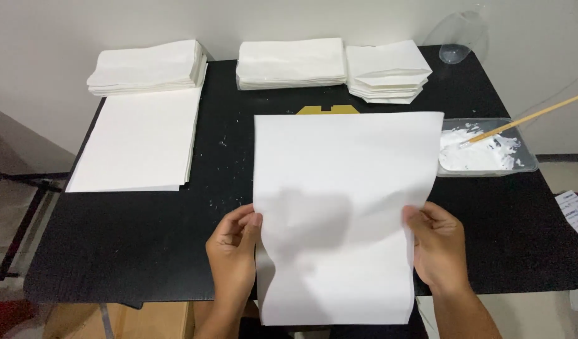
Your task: Gluing a sheet of paper onto a cardboard template using a brush and liquid glue.
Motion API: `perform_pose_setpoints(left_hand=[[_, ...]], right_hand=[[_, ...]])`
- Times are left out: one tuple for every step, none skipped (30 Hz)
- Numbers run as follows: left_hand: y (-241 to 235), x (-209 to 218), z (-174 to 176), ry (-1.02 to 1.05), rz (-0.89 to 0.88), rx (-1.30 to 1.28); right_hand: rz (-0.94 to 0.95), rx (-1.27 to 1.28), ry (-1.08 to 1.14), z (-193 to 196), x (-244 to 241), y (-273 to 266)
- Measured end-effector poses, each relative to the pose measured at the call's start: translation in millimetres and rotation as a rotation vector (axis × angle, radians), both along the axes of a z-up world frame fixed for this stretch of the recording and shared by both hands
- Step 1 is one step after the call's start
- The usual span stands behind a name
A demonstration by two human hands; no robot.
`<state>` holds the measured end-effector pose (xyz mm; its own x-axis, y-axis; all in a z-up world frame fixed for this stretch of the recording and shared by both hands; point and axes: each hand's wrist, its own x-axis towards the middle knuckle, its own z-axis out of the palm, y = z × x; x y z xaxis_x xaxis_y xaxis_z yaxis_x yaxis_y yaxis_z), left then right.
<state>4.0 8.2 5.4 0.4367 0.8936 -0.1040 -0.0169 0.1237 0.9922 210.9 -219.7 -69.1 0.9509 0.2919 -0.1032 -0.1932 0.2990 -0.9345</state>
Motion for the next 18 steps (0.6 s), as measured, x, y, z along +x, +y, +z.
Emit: perform_pose_setpoints(left_hand=[[-0.6, 1.2, -1.1, 0.001, 0.000, -0.001], [-1.3, 2.5, -2.3, -0.039, -0.013, 0.026], [-1.6, 4.8, -3.1, -0.081, -0.026, 0.053], [-1.0, 5.3, -3.4, -0.081, -0.027, 0.052], [-0.9, 5.2, -3.9, -0.083, -0.039, 0.048], [-0.8, 4.9, -4.3, -0.084, -0.050, 0.044], [1.1, 5.4, -2.1, -0.085, -0.050, 0.044], [2.9, 5.9, 0.1, -0.058, -0.050, -0.011], [4.2, 6.1, 2.2, -0.029, -0.051, -0.066], [7.1, 6.6, -0.4, -0.029, -0.050, -0.067], [9.8, 6.7, -3.1, -0.043, -0.049, -0.129], [12.5, 6.9, -5.8, -0.056, -0.048, -0.191], [13.8, 6.7, -8.4, -0.056, -0.048, -0.192], [15.2, 6.6, -11.1, -0.068, -0.061, -0.149], [16.8, 6.2, -13.7, -0.079, -0.074, -0.106], [17.0, 6.0, -11.2, -0.078, -0.074, -0.107], [17.0, 5.7, -8.5, -0.028, -0.064, -0.090], [17.0, 5.4, -6.0, 0.022, -0.054, -0.073]], right_hand=[[0.000, -0.001, 0.001, -1.0, 0.1, -0.7], [0.039, 0.023, -0.036, -1.9, 0.2, -1.5], [0.078, 0.048, -0.075, -2.4, 1.3, -2.1], [0.078, 0.047, -0.075, -4.2, 4.3, -3.3], [0.061, 0.010, -0.050, -6.3, 6.9, -4.9], [0.044, -0.026, -0.026, -8.3, 9.3, -6.5], [0.044, -0.026, -0.027, -9.2, 10.4, -5.6], [0.024, -0.006, 0.008, -10.1, 11.4, -4.6], [0.005, 0.013, 0.045, -11.2, 12.1, -4.3], [0.005, 0.012, 0.045, -9.3, 12.6, -4.1], [0.042, 0.033, 0.057, -7.5, 12.8, -4.1], [0.079, 0.054, 0.070, -5.8, 12.9, -4.2], [0.079, 0.053, 0.070, -4.3, 12.4, -3.2], [0.097, 0.048, 0.062, -2.9, 11.9, -2.3], [0.116, 0.043, 0.054, -1.7, 11.2, -0.9], [0.116, 0.042, 0.055, -4.7, 11.6, -2.3], [0.104, 0.067, 0.060, -7.5, 11.9, -3.9], [0.091, 0.092, 0.065, -10.5, 12.2, -5.5]])
